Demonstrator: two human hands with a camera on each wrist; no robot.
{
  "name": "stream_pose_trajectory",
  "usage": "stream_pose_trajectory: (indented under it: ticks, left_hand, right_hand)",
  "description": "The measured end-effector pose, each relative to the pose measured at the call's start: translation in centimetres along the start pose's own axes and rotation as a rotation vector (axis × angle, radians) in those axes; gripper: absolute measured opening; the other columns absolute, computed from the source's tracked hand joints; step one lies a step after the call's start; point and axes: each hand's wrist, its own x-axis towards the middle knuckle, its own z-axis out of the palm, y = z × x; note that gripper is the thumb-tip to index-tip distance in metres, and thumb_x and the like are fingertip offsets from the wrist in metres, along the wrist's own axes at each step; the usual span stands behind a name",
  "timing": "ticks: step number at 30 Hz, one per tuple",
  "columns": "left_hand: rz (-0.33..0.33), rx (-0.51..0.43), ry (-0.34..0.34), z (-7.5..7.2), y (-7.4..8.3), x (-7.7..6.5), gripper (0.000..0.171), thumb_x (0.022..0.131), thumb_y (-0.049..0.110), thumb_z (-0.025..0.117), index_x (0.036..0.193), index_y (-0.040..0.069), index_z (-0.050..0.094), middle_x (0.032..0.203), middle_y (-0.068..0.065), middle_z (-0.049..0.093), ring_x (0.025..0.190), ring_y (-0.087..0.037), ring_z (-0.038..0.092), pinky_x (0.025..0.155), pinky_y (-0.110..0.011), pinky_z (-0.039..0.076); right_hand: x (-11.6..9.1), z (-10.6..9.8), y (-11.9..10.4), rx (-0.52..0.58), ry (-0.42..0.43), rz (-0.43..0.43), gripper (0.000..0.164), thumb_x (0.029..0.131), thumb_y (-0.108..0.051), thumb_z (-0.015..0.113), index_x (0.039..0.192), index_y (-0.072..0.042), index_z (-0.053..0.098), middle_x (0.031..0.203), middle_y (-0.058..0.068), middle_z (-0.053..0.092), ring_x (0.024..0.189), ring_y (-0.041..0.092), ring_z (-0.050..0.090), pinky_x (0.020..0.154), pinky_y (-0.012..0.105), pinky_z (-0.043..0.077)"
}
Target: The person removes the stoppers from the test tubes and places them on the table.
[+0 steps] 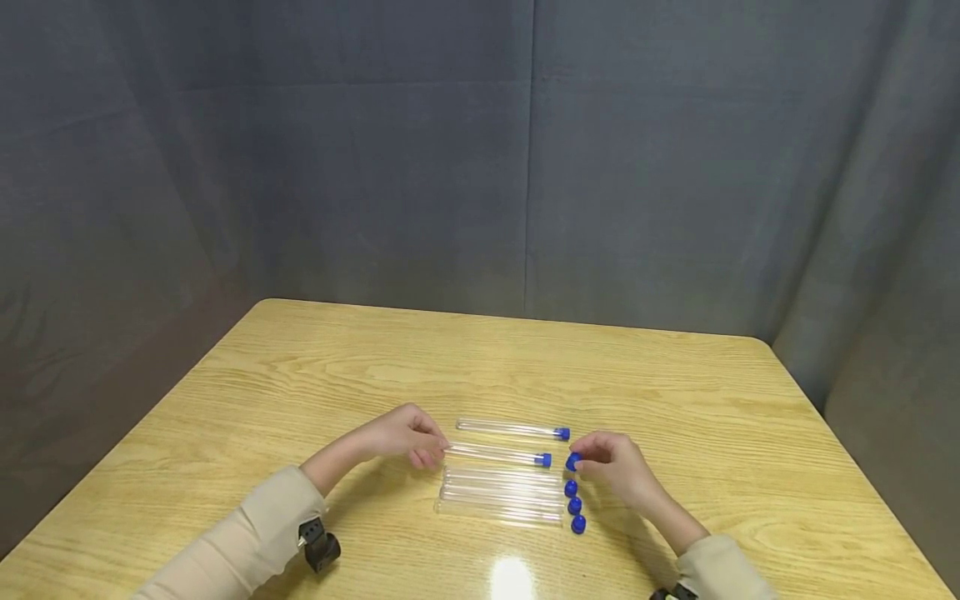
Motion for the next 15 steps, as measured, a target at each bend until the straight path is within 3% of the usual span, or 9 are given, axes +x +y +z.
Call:
stream_pose_trajectory:
  ticks: [6,15]
  left_hand:
    - [0.01,-0.016,-0.008,-0.04,-0.12,-0.14,0.022,0.087,0.008,0.055,0.093,-0.012,0.063,0.084,-0.019,0.064,0.072,-0.031,0.063,0.063,-0.034,0.052]
    - [-0.004,-0.023,-0.01,0.01,-0.3,-0.07,0.022,0.087,0.008,0.055,0.094,-0.012,0.063,0.084,-0.019,0.064,0.07,-0.03,0.063,0.063,-0.034,0.052]
  right_hand:
    - [0.34,0.06,0.24,-0.133,-0.021,-0.059,0.015,0.081,0.004,0.06,0.095,0.011,0.06,0.087,0.014,0.062,0.078,0.022,0.058,0.066,0.025,0.049]
    - [0.41,0.21,0.26,-0.164,-0.059,-0.051,0.012,0.079,0.009,0.059,0.09,0.009,0.06,0.084,0.011,0.062,0.077,0.024,0.057,0.066,0.026,0.049]
